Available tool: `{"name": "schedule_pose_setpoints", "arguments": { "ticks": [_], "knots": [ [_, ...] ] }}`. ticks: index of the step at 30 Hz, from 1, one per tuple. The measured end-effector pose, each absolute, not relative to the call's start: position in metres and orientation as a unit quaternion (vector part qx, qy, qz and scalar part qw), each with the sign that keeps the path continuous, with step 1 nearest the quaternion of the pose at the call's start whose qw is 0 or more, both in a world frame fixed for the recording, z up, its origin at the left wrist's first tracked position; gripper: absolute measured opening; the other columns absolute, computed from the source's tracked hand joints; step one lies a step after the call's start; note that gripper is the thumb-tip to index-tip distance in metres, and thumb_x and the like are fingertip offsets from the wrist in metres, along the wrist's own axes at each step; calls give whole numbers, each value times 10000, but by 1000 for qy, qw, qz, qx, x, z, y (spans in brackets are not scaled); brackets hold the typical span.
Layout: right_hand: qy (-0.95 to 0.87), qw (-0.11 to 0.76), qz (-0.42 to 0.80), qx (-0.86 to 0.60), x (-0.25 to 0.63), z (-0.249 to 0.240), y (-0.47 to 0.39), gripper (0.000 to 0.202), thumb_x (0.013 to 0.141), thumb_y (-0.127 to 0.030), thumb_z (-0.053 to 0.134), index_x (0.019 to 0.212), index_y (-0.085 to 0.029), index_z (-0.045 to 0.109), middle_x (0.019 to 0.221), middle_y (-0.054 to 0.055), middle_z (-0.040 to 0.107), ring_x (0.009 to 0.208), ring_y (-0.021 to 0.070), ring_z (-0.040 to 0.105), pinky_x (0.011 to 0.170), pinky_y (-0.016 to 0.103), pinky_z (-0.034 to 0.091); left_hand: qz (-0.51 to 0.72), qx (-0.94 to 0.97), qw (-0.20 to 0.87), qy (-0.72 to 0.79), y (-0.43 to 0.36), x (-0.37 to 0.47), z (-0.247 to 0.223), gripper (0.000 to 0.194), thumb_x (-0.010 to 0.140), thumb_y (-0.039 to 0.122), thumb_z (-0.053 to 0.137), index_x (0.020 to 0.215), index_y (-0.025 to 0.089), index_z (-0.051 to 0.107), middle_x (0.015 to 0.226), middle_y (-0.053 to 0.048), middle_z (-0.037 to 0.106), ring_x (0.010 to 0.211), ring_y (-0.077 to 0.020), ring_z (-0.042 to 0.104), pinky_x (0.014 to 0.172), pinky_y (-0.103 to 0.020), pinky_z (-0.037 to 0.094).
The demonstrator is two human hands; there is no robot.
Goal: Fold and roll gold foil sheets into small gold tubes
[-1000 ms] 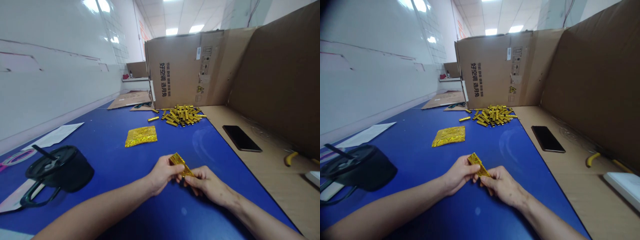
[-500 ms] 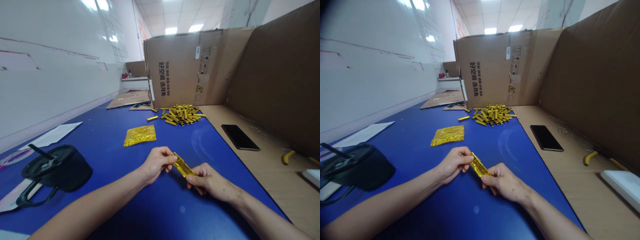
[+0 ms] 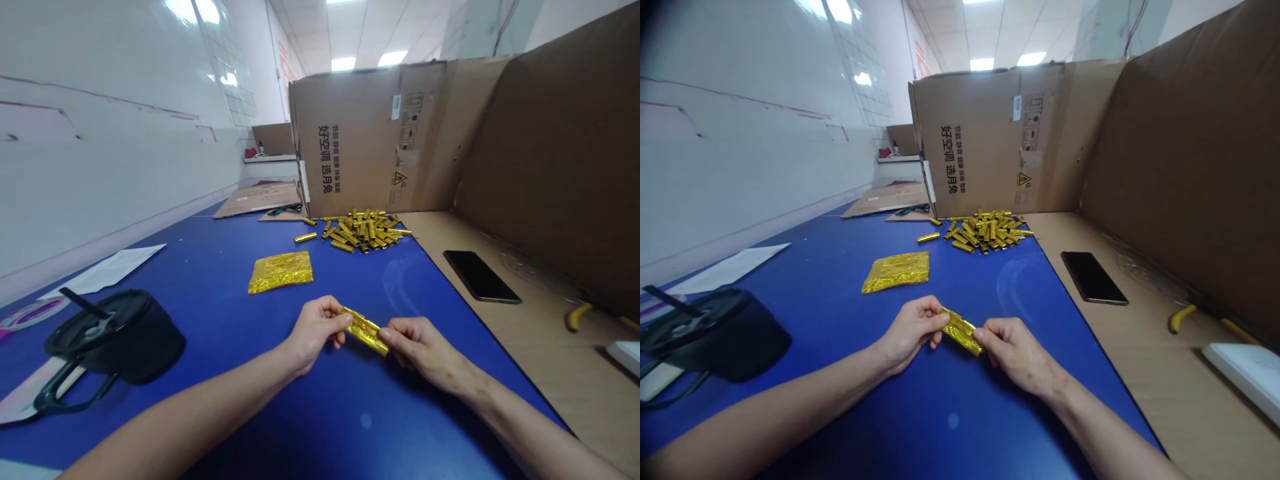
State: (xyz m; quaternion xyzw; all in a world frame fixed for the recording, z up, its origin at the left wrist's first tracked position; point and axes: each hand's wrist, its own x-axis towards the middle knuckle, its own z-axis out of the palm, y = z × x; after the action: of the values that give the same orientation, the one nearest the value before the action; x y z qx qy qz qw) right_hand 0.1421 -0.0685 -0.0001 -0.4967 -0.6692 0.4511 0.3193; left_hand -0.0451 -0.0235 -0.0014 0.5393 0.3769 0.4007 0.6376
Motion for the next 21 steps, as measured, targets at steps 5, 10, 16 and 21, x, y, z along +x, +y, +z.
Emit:
{"name": "schedule_pose_setpoints", "arguments": {
  "ticks": [5,10,16,21],
  "knots": [
    [-689,289,446,-493,142,4,-71,377,799,-451,409,561,-160,438,471,-65,341,433,53,253,406,205,203,331,563,668,357,-23,-48,-3,282,635,334,645,749,113,513,519,22,528,378,-58,470,367,-160,335],
    [-689,279,439,-505,145,6,-70,370,799,-438,412,551,-164,419,475,-63,352,435,53,261,405,200,210,325,550,678,363,-22,-48,-5,312,664,403,600,652,110,495,509,-5,543,389,-76,499,384,-171,341],
    [-689,262,464,-491,143,6,-73,357,800,-456,415,617,-154,463,517,-49,409,459,57,317,422,190,239,355,565,639,383,-25,-46,-4,319,653,415,600,614,114,503,464,9,517,373,-66,464,389,-173,323],
    [-706,271,463,-463,133,4,-79,338,798,-456,426,650,-156,473,555,-51,394,492,61,315,440,189,251,339,618,602,376,-34,-39,-5,343,673,450,566,611,118,506,430,14,505,374,-73,457,396,-176,327]
  ]
}}
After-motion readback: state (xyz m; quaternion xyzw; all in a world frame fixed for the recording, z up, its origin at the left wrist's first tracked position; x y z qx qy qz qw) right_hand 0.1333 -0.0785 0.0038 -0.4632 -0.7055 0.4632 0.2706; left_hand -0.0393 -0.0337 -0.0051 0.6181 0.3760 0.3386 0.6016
